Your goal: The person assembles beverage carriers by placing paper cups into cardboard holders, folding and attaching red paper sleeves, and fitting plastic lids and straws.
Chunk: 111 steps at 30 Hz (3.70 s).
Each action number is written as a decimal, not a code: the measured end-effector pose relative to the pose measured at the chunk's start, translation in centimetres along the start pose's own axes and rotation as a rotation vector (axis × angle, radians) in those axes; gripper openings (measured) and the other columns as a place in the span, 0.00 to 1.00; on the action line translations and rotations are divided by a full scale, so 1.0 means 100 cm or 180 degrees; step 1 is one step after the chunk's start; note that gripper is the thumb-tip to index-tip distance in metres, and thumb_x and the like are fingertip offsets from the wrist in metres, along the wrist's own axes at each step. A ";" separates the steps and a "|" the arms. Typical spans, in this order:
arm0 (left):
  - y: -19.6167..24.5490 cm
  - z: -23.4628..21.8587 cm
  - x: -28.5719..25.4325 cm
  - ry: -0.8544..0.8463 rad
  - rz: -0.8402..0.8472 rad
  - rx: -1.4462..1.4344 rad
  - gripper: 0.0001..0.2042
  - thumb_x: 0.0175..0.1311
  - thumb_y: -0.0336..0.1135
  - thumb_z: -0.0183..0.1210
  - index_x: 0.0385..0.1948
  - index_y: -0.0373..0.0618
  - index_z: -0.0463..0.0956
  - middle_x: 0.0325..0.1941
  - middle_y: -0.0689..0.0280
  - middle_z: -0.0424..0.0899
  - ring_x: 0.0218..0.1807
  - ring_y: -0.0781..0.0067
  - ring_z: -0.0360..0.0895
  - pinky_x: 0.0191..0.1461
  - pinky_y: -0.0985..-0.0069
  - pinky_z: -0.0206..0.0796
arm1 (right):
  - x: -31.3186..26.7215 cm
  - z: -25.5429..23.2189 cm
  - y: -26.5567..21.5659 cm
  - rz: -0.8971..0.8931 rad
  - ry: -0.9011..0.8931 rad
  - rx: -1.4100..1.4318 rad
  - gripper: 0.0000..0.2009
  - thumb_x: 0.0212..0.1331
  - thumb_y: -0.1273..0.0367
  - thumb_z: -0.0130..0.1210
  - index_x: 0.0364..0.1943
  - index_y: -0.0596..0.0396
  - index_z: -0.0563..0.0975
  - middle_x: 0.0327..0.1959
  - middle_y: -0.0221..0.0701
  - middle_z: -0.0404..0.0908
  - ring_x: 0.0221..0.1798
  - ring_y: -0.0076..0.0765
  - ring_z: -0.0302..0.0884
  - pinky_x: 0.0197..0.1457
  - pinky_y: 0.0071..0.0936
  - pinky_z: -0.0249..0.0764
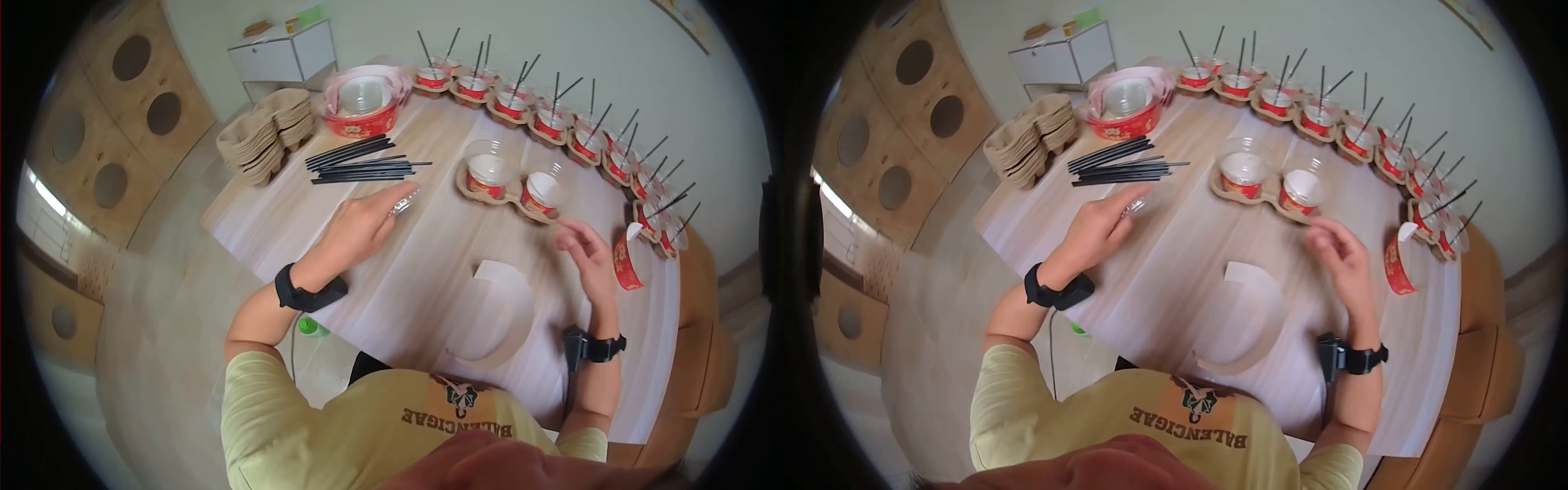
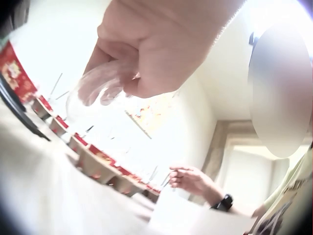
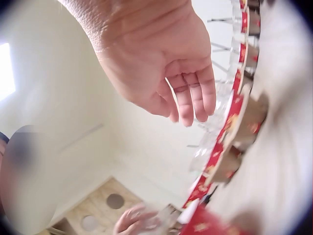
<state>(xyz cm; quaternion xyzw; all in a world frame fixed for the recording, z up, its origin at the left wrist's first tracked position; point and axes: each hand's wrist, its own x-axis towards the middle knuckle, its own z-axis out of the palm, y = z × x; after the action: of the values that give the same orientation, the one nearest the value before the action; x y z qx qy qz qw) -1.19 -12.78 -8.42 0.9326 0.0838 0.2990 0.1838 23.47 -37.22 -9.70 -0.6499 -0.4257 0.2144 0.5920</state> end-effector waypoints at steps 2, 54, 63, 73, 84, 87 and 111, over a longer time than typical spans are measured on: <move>0.022 0.000 0.016 0.0057 0.0171 -0.0333 0.24 0.46 0.22 0.47 0.50 0.45 0.64 0.48 0.54 0.72 0.46 0.56 0.72 0.46 0.68 0.66 | 0.004 0.032 -0.021 0.0082 -0.0274 0.0777 0.27 0.53 0.66 0.54 0.58 0.51 0.59 0.49 0.34 0.67 0.47 0.29 0.70 0.50 0.27 0.67; 0.054 0.061 0.017 -0.0381 -0.0006 -0.1119 0.24 0.53 0.29 0.51 0.56 0.45 0.59 0.45 0.56 0.75 0.34 0.62 0.76 0.36 0.73 0.68 | 0.015 0.096 -0.014 0.0277 0.0089 0.1428 0.40 0.53 0.65 0.49 0.64 0.34 0.35 0.61 0.38 0.45 0.56 0.37 0.60 0.51 0.33 0.67; 0.052 0.062 0.020 -0.0307 0.0194 -0.1164 0.25 0.51 0.30 0.57 0.54 0.45 0.61 0.45 0.58 0.75 0.38 0.68 0.77 0.38 0.77 0.71 | 0.017 0.094 -0.018 0.0369 0.0048 0.1716 0.42 0.50 0.73 0.50 0.64 0.35 0.35 0.63 0.45 0.36 0.50 0.30 0.60 0.46 0.24 0.68; 0.049 0.057 0.026 -0.0505 -0.0058 -0.1868 0.24 0.50 0.25 0.56 0.53 0.44 0.62 0.49 0.62 0.74 0.46 0.69 0.76 0.44 0.78 0.71 | 0.017 0.093 -0.012 0.0407 0.0010 0.1837 0.40 0.53 0.65 0.49 0.64 0.34 0.34 0.64 0.45 0.36 0.52 0.29 0.59 0.51 0.28 0.64; 0.053 0.056 0.025 -0.0200 0.0034 -0.1798 0.24 0.50 0.23 0.55 0.53 0.42 0.62 0.48 0.59 0.74 0.45 0.68 0.76 0.44 0.78 0.71 | 0.018 0.092 -0.009 0.0279 -0.0150 0.2004 0.39 0.52 0.62 0.48 0.64 0.35 0.37 0.62 0.40 0.40 0.57 0.35 0.54 0.52 0.32 0.63; 0.054 0.056 0.024 -0.0141 -0.0056 -0.1655 0.25 0.50 0.23 0.55 0.53 0.44 0.62 0.48 0.59 0.74 0.44 0.68 0.77 0.43 0.78 0.72 | 0.020 0.090 -0.002 0.0287 -0.0105 0.1853 0.39 0.50 0.62 0.49 0.64 0.35 0.37 0.62 0.40 0.40 0.57 0.35 0.54 0.52 0.31 0.63; 0.056 0.056 0.024 -0.0226 0.0055 -0.1654 0.28 0.47 0.23 0.56 0.54 0.44 0.59 0.47 0.61 0.75 0.39 0.70 0.78 0.42 0.78 0.72 | 0.017 0.094 -0.008 0.0253 -0.0213 0.1844 0.38 0.52 0.69 0.52 0.64 0.40 0.42 0.64 0.48 0.36 0.57 0.36 0.56 0.55 0.28 0.60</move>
<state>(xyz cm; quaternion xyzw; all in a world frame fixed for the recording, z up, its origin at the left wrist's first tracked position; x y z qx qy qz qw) 4.29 -18.93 -9.18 0.8647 -0.0103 0.2790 0.4174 16.80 -30.39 -10.56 -0.4625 -0.3402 0.3713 0.7297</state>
